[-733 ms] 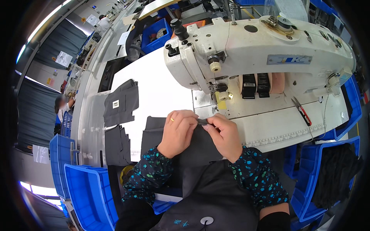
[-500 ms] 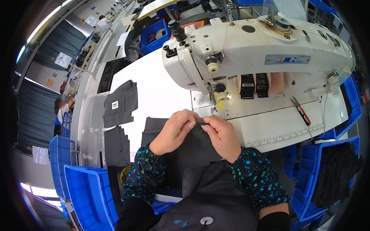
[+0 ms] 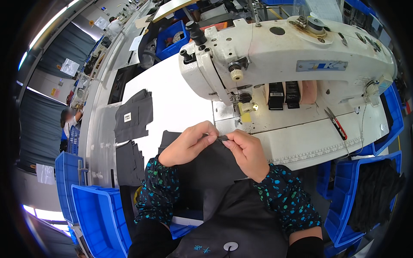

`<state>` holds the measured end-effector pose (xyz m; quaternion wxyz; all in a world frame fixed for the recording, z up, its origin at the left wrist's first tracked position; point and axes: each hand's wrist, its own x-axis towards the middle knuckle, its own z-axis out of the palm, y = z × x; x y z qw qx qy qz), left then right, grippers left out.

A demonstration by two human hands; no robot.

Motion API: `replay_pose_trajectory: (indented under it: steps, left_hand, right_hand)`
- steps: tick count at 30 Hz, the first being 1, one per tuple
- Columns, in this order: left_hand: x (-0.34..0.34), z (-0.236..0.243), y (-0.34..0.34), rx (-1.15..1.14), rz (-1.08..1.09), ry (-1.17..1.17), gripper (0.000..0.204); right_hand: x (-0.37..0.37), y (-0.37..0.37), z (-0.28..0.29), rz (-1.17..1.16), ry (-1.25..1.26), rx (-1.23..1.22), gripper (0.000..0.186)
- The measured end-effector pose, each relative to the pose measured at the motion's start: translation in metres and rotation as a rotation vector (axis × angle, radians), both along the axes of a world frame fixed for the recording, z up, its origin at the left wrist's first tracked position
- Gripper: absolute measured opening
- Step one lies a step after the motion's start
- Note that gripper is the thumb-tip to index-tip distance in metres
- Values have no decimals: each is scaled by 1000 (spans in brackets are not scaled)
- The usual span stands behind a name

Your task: Sewing labels onto fabric panels using an industrial sewing machine.

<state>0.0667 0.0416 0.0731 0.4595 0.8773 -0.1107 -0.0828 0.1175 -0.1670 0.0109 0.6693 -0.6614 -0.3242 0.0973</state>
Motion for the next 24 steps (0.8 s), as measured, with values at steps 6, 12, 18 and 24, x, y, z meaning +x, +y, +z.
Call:
replay_pose_trajectory:
  steps: [6,12,18,24]
  left_hand:
    - [-8,-3,-11,126,99,-140,11]
    - [-9,-7,-22,186,211,-355,14]
    - [-10,-8,-29,268,290,-396,9]
    - [-12,-4,-34,377,297,-474,6]
  right_hand:
    - [0,0,-1,-12,16,-9,7]
    - [-1,1,-1,-29,14,1,7]
    - [0,1,-2,-38,4,-31,9]
    - [-2,2,-2,-49,52,-14,10]
